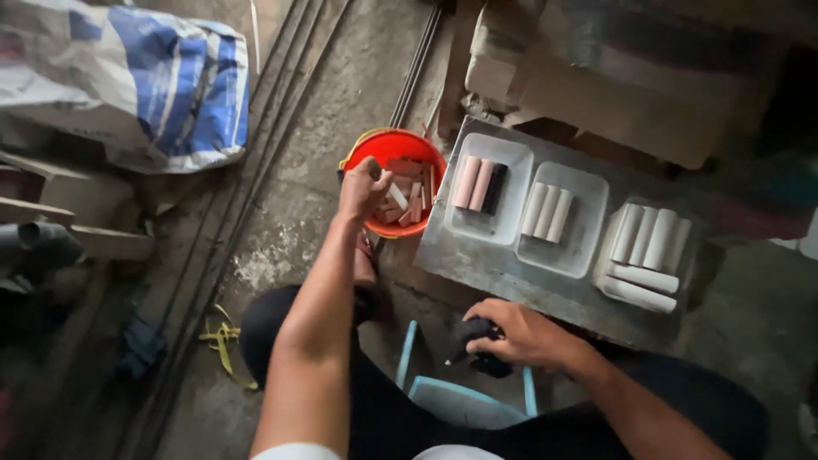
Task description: The person is cleaning cylindrical rollers with a cloth and sorting them into different plastic bins based on their type or color.
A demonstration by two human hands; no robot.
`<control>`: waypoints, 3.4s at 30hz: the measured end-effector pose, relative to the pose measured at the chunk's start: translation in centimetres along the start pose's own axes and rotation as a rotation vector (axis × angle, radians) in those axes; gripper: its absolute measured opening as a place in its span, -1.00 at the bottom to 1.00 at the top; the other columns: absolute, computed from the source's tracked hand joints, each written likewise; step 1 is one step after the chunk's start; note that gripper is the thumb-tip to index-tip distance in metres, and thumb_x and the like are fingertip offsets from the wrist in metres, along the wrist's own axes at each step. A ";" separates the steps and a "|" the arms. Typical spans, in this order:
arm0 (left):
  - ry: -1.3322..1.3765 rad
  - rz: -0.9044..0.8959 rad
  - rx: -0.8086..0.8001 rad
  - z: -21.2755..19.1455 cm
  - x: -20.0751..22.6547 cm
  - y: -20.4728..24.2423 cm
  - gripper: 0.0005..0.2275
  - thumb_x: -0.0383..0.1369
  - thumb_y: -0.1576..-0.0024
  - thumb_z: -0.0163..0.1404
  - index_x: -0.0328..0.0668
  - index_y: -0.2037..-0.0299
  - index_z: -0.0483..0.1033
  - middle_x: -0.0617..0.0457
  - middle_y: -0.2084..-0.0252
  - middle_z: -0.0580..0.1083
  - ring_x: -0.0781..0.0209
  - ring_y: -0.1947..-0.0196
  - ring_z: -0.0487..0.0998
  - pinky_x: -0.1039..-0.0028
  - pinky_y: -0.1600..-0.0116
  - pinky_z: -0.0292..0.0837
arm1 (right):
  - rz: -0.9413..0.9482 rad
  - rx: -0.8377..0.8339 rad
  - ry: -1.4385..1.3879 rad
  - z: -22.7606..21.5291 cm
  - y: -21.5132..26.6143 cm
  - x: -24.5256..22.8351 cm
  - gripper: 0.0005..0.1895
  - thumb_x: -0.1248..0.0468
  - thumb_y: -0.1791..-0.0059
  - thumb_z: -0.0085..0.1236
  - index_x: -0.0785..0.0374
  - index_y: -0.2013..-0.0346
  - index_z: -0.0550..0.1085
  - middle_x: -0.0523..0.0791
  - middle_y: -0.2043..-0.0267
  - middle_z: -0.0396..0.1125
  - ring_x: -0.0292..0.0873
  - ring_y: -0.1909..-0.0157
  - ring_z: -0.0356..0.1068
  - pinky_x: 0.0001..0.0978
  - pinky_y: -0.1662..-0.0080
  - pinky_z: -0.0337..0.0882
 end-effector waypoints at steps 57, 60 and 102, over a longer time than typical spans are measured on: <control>1.419 0.160 -0.374 3.7 22.3 19.7 -0.06 0.41 -0.17 -0.55 -0.25 -0.55 -0.07 -0.31 -0.24 0.36 -0.16 -0.24 0.41 0.19 -0.18 0.41 | 0.257 0.613 -0.871 -3.2 0.7 -4.2 -0.78 0.18 0.03 0.34 0.29 0.33 0.55 -0.07 0.62 0.37 -0.27 0.61 0.34 -0.50 0.61 0.34; 1.639 -0.025 -0.387 4.9 20.8 18.8 -0.12 0.37 -0.21 -0.52 -0.20 -0.52 0.03 -0.36 -0.19 0.41 -0.16 -0.16 0.50 0.25 -0.12 0.51 | 0.147 0.570 -0.821 -2.3 -0.9 -1.1 -0.78 0.17 0.02 0.35 0.26 0.28 0.56 -0.08 0.52 0.42 -0.30 0.44 0.36 -0.49 0.50 0.39; 1.296 -0.226 -0.656 4.8 21.3 21.2 -0.12 0.47 -0.08 -0.65 0.28 -0.57 -0.10 -0.37 -0.31 0.33 -0.18 -0.26 0.41 0.10 -0.32 0.30 | -0.293 0.722 0.175 -1.3 -0.1 -1.0 -0.56 -0.02 0.00 0.20 0.05 -0.12 0.54 -0.05 0.07 0.43 0.18 0.12 0.50 -0.01 0.11 0.53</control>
Point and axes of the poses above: each hand's wrist, its own y-axis away from the middle knuckle, its own z-axis out of the palm, x = y × z, the point moved 5 cm from there along -y, towards the middle knuckle
